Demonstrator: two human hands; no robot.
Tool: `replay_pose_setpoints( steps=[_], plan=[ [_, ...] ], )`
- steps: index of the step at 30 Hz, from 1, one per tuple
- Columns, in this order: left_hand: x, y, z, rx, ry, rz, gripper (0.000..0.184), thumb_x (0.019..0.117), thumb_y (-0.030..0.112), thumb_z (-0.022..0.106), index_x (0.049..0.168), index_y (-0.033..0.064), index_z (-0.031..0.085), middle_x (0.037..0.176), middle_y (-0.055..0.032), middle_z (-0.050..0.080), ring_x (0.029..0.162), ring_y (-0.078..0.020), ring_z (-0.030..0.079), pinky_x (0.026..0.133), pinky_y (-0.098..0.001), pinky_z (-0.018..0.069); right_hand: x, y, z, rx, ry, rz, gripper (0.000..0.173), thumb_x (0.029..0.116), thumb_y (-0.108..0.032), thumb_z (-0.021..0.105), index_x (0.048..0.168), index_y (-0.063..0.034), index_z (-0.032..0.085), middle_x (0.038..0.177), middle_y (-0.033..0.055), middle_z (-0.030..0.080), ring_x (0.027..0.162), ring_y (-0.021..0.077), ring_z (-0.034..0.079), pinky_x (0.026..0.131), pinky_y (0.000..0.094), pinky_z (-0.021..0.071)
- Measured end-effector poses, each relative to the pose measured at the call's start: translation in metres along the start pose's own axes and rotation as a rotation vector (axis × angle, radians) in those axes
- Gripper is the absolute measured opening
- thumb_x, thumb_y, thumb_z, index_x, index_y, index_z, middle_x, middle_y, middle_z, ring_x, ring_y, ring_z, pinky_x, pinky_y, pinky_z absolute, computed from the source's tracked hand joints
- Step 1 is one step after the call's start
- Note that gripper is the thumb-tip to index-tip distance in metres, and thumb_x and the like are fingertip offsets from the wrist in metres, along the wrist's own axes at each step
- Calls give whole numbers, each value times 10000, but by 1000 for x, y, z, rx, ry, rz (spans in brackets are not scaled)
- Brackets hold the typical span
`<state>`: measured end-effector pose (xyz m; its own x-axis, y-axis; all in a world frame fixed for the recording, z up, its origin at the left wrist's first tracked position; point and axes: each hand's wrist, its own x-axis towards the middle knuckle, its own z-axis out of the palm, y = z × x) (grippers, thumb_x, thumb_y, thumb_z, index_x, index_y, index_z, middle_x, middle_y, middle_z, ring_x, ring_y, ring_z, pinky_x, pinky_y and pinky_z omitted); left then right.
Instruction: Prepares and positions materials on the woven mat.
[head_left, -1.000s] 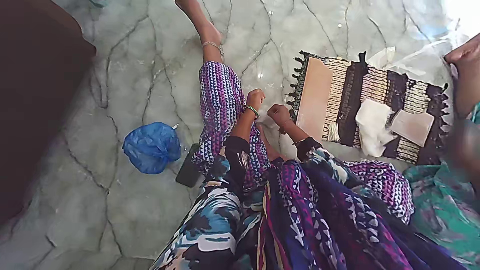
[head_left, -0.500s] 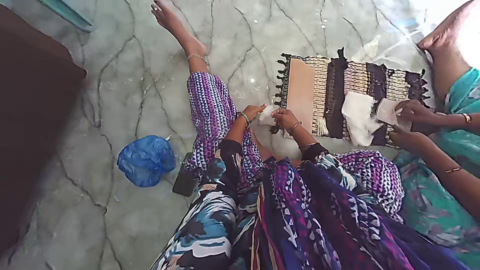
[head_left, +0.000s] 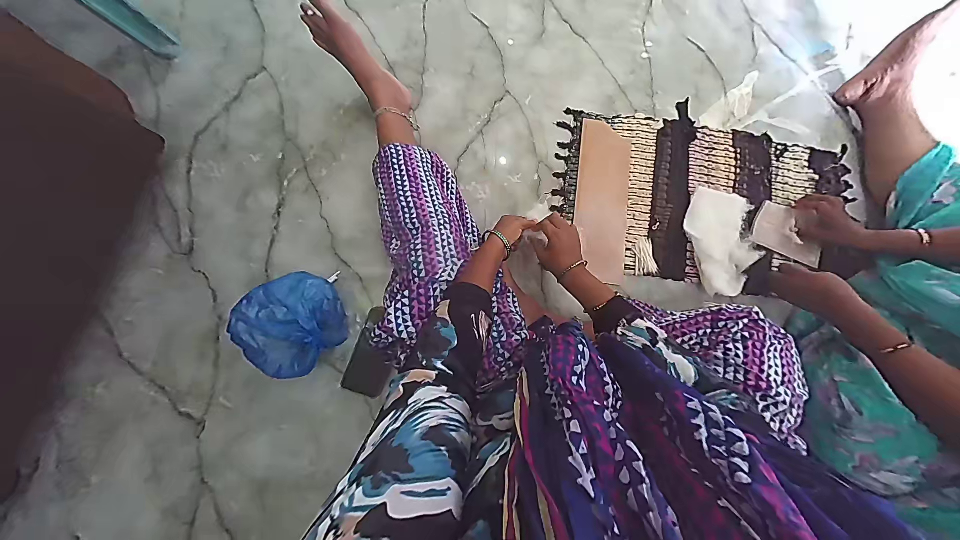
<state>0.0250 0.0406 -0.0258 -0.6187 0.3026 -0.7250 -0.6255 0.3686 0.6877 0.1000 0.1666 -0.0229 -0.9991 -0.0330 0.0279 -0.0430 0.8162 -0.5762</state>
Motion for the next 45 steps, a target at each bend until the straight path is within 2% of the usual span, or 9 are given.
replay_pose_setpoints(
  steps=[8,12,14,18,23,29,36,41,45],
  plan=[
    [3,1,-6,68,113,11,291,1071,248,574,1096,-34,646,746,-30,442,583,-118,370,548,-291,354,11,27,-61,842,201,696,119,1027,-132,607,1004,-19,635,887,28,630,761,78,552,686,275,444],
    [2,3,-6,154,118,-21,408,1065,265,597,1292,-72,623,1205,-265,624,957,-307,568,849,-503,465,-5,51,-91,1029,152,740,95,1053,-121,538,981,-80,585,868,-10,640,716,59,591,640,237,481],
    [3,0,-5,142,111,-36,406,1067,299,588,1296,-35,619,1034,-171,595,783,-214,484,709,-405,438,-14,54,-91,1017,100,710,115,1044,-94,540,936,-88,579,823,-25,646,683,45,595,623,222,490],
    [0,-1,0,-23,83,-103,289,1073,325,560,1045,41,607,682,33,353,507,-77,302,478,-233,295,-24,28,-74,673,-65,583,167,1006,-31,598,1153,45,619,963,119,667,789,148,589,742,331,494],
    [1,-4,2,-111,58,-98,248,1071,283,557,946,71,584,608,62,318,452,-54,277,432,-205,262,-15,4,-30,201,-221,206,441,979,-28,595,1417,9,567,1024,243,720,951,411,703,907,586,534],
    [-2,0,0,-6,53,-56,272,1074,279,561,1008,22,621,672,36,370,506,-64,311,481,-220,292,-9,-7,-12,156,-70,40,161,969,-36,617,1002,70,733,968,258,706,919,415,698,859,571,546],
    [3,1,-7,158,102,-15,375,1067,271,593,1198,-77,639,1055,-200,622,812,-220,510,754,-422,449,-20,0,-55,951,-134,366,70,963,38,602,926,-9,639,725,-47,635,610,-3,567,607,194,504],
    [0,3,4,187,89,-33,376,1066,298,589,1199,-49,649,998,-157,605,749,-187,484,690,-381,440,-20,13,-51,593,-182,290,218,930,35,649,1143,83,644,816,82,655,687,91,576,699,290,511],
    [0,-2,3,175,95,-53,359,1056,301,607,1150,-41,664,915,-113,581,716,-164,464,670,-355,427,-9,-19,-34,100,-332,154,367,975,-46,609,1339,-10,645,1012,229,730,950,410,704,885,609,521]
  ],
)
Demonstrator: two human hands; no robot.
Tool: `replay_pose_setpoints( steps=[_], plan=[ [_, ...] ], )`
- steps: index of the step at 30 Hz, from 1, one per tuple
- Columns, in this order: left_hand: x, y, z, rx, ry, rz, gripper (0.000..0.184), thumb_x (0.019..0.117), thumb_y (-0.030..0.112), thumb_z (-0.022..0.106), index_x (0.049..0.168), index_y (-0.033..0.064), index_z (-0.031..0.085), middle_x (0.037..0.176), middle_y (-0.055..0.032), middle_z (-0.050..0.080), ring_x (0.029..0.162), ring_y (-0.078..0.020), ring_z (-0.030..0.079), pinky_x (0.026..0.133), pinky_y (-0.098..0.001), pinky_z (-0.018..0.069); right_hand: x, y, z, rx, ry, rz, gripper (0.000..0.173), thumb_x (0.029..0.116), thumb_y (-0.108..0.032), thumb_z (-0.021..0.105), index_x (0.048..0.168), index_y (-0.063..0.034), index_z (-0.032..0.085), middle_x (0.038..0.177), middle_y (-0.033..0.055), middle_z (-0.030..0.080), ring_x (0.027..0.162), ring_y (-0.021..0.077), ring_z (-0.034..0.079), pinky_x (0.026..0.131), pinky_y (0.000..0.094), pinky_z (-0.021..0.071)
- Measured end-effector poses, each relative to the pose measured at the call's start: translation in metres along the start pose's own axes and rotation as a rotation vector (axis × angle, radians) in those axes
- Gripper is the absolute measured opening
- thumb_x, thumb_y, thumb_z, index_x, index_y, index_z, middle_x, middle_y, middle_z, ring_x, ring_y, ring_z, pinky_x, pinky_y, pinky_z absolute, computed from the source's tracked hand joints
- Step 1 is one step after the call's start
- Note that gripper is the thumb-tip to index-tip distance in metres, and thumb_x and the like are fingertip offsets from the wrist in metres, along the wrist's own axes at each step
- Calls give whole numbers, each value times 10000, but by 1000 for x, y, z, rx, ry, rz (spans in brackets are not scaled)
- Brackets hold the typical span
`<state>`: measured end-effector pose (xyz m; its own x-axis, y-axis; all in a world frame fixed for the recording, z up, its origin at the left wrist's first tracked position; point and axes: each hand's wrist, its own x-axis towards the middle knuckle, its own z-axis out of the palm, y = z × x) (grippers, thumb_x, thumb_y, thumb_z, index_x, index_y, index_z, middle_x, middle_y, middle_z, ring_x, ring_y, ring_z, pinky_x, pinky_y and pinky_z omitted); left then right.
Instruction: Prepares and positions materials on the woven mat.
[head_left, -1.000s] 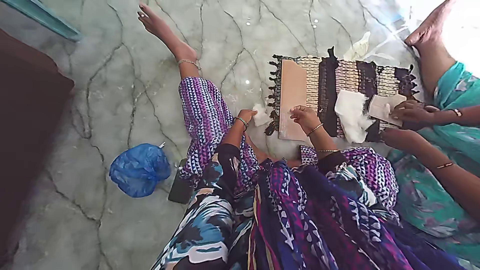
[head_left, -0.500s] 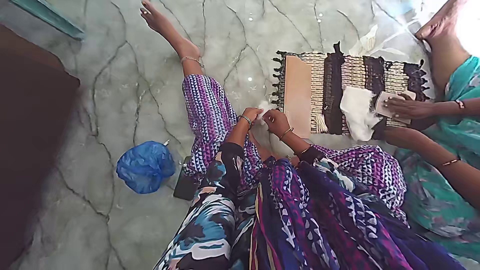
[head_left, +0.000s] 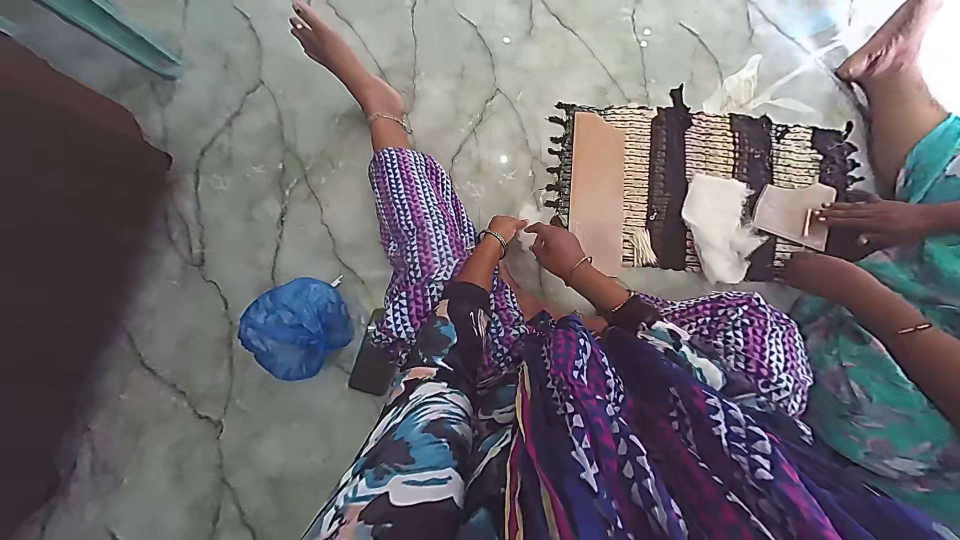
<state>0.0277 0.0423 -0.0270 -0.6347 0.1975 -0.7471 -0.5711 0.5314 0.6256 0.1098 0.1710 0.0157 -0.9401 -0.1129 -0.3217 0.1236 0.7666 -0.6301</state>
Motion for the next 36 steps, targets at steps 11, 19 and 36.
replay_pose_setpoints(
  steps=[11,19,36],
  plan=[
    [1,3,-6,-8,-1,8,428,1049,295,624,1211,-101,638,1145,-258,632,971,-307,586,890,-494,476,5,19,10,423,-46,-61,127,977,-13,635,1025,102,664,872,173,678,729,192,618,725,378,535],
    [0,3,-13,335,149,58,438,1043,298,616,1224,-98,665,1285,-312,646,1260,-452,598,1070,-641,434,-7,18,-25,889,-48,145,98,987,39,579,916,-24,604,717,-43,633,601,15,581,582,198,498],
    [-71,9,66,-65,-335,463,311,1024,124,625,1327,51,629,1012,-36,677,616,9,452,536,-173,376,-60,74,-67,738,-28,180,43,947,58,633,915,38,654,712,-15,628,620,10,544,623,205,470]
  ],
)
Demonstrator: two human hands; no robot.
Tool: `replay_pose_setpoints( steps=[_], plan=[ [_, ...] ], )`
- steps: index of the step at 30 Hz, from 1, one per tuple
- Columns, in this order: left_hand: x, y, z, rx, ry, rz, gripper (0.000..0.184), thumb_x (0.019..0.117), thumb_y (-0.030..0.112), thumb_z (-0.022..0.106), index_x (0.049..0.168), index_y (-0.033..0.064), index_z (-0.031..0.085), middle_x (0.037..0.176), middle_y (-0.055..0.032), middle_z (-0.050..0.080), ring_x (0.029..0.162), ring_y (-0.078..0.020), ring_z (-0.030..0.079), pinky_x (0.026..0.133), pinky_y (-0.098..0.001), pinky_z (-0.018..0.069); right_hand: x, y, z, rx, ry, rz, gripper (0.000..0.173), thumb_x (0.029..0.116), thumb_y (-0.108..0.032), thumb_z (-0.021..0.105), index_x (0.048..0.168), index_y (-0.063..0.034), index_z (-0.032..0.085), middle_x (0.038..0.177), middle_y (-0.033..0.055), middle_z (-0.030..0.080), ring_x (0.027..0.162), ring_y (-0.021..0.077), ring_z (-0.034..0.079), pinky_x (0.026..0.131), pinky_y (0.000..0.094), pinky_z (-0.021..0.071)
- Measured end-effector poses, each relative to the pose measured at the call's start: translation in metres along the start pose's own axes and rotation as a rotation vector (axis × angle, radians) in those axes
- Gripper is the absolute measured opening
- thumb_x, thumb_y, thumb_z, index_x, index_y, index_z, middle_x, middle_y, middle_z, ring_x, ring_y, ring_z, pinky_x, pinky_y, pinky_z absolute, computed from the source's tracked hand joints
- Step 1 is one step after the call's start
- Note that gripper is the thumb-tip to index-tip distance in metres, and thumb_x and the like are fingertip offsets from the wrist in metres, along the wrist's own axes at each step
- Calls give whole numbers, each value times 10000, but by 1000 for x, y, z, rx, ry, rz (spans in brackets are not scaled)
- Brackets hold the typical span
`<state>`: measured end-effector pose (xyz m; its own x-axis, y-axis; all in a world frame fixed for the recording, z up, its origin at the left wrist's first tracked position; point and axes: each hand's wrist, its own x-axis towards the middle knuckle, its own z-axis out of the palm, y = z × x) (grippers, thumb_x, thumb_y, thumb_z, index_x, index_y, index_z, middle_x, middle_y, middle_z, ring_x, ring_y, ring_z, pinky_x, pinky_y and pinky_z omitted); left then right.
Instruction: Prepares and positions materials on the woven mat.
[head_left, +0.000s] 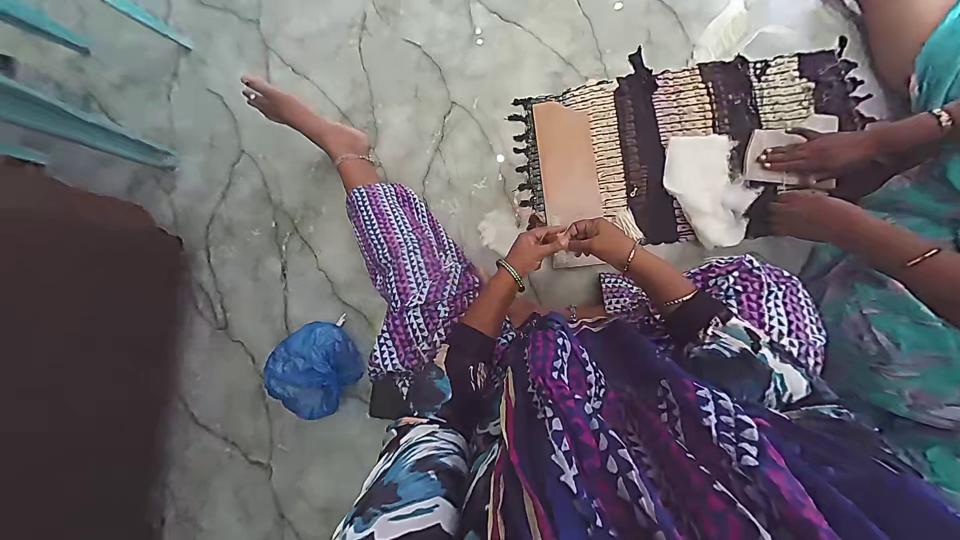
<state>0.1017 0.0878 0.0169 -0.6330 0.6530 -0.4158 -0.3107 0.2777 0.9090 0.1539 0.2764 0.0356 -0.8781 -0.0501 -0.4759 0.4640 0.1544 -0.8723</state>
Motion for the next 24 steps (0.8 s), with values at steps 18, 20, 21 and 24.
replay_pose_setpoints(
  steps=[18,20,21,24],
  plan=[
    [24,-1,14,-213,284,-267,92,1024,3,553,1005,-26,638,724,-8,613,460,4,368,439,-155,317,16,7,-36,92,25,3,183,904,119,647,1081,77,625,898,102,662,739,119,630,731,303,554],
    [22,0,16,-220,227,-252,160,1049,34,513,956,0,639,678,16,593,435,12,352,427,-149,313,12,7,-35,133,-11,-19,165,900,129,643,1055,79,617,884,94,657,735,115,632,730,296,558],
    [21,1,17,-227,194,-247,222,1070,77,477,919,27,631,631,44,552,422,14,336,422,-146,303,12,7,-33,133,-24,-30,158,897,128,644,1044,76,618,874,89,657,727,110,632,723,291,557],
    [20,3,18,-228,87,-254,317,1115,192,390,949,51,621,663,53,562,420,20,316,412,-137,298,11,7,-26,109,-47,-31,175,905,130,639,1075,93,620,904,114,652,747,130,627,739,307,555]
  ],
)
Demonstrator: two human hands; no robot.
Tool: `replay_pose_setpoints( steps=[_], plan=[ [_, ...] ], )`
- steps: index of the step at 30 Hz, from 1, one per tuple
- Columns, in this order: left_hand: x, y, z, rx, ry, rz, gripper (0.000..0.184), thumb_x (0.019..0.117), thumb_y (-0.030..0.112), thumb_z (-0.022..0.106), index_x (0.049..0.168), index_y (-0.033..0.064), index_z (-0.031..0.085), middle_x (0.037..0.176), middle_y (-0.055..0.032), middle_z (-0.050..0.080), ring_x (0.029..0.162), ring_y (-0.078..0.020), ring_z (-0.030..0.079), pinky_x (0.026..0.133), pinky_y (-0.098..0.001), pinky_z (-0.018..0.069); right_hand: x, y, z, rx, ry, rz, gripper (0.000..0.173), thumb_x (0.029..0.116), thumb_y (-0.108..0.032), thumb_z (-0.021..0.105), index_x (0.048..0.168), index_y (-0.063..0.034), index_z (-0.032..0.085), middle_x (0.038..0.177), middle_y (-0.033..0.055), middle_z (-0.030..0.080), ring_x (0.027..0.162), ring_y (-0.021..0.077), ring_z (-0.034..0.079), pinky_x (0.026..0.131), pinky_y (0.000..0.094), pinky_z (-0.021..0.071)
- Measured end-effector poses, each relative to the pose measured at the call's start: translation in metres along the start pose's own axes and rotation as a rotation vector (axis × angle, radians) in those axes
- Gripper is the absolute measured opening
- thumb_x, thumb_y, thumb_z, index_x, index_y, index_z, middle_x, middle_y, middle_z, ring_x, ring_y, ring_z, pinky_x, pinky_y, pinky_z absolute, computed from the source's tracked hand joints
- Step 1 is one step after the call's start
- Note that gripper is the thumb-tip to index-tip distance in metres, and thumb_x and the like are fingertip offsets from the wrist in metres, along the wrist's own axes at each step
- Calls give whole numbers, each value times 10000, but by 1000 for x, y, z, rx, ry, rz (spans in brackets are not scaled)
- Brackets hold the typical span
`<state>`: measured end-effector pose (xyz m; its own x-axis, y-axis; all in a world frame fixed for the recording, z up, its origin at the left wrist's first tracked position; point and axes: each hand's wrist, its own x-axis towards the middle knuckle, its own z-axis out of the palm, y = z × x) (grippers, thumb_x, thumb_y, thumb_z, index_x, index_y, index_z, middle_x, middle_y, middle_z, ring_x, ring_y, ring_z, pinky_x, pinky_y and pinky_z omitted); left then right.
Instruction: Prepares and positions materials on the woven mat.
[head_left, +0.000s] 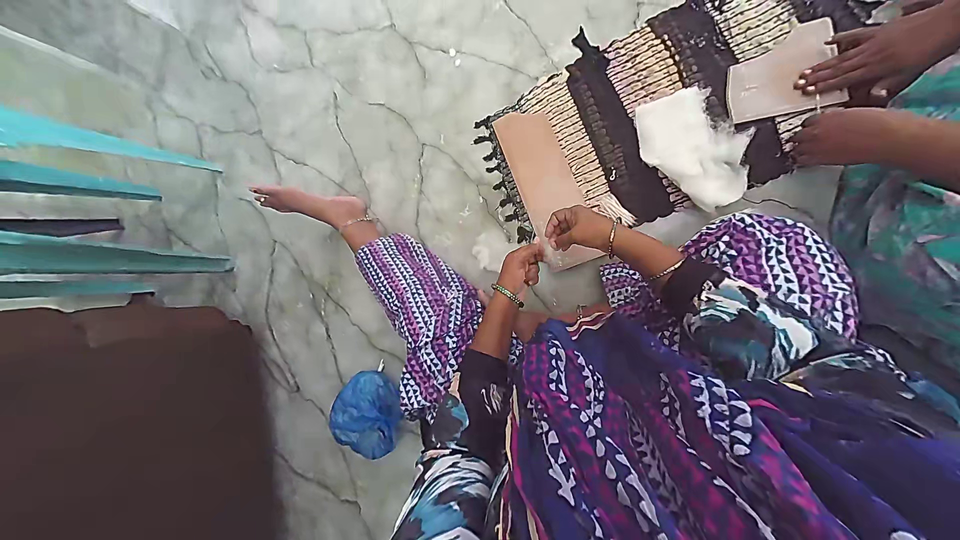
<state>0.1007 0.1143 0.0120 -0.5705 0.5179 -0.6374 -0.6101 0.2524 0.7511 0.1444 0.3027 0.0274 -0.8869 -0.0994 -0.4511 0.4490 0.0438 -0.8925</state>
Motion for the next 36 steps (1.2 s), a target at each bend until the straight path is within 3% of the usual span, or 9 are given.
replay_pose_setpoints(
  steps=[4,7,15,18,21,27,31,34,36],
  plan=[
    [-1,-4,1,63,-32,33,147,1038,29,544,906,34,608,626,52,541,431,22,358,428,-136,318,-1,0,2,1,10,5,186,893,139,648,1070,88,621,891,104,657,726,116,632,720,289,558],
    [-3,-4,2,61,-31,31,151,1011,-23,548,881,27,607,621,50,542,438,20,363,435,-140,321,-1,0,0,14,36,8,193,879,154,649,1055,79,621,859,87,657,705,106,631,707,283,559],
    [-2,-4,-3,60,-87,35,157,1011,-25,534,889,24,620,595,61,522,436,25,377,437,-135,338,-5,-1,-3,92,-61,103,268,979,65,595,1244,71,563,972,123,657,802,128,639,763,296,553],
    [-2,-5,-4,79,-84,30,142,1011,-29,536,911,8,630,621,53,541,438,28,375,437,-130,337,-3,2,1,108,-49,92,225,936,123,603,1155,75,591,813,72,640,685,105,627,699,270,556],
    [-1,-5,-5,99,-86,21,134,1011,-30,533,924,-2,630,632,51,539,444,26,370,439,-131,331,2,6,-2,134,10,72,176,912,146,606,1068,66,601,759,44,635,651,96,632,671,266,562],
    [4,-5,-7,115,-103,4,130,1011,-32,530,930,-8,629,617,55,528,444,24,378,443,-134,341,0,3,-2,118,-79,129,296,979,68,583,1273,67,549,985,121,652,790,120,628,753,289,546],
    [8,-7,-9,140,-119,-9,113,1016,-16,536,959,-15,632,627,58,515,449,23,362,444,-136,327,6,8,-1,108,-2,101,214,900,156,613,1096,71,601,795,55,639,647,87,617,658,252,548],
    [14,-8,-10,194,-90,5,100,1010,-14,558,953,-24,641,639,50,530,449,24,359,443,-137,320,14,9,-3,9,7,92,210,899,142,632,1099,80,614,821,77,650,664,104,620,678,275,552],
    [19,-8,-8,289,-9,19,83,1003,13,606,1064,-31,640,715,12,563,491,6,389,469,-157,341,22,8,-3,-107,17,86,234,911,118,642,1144,95,619,875,126,665,708,141,623,721,317,547]
  ],
)
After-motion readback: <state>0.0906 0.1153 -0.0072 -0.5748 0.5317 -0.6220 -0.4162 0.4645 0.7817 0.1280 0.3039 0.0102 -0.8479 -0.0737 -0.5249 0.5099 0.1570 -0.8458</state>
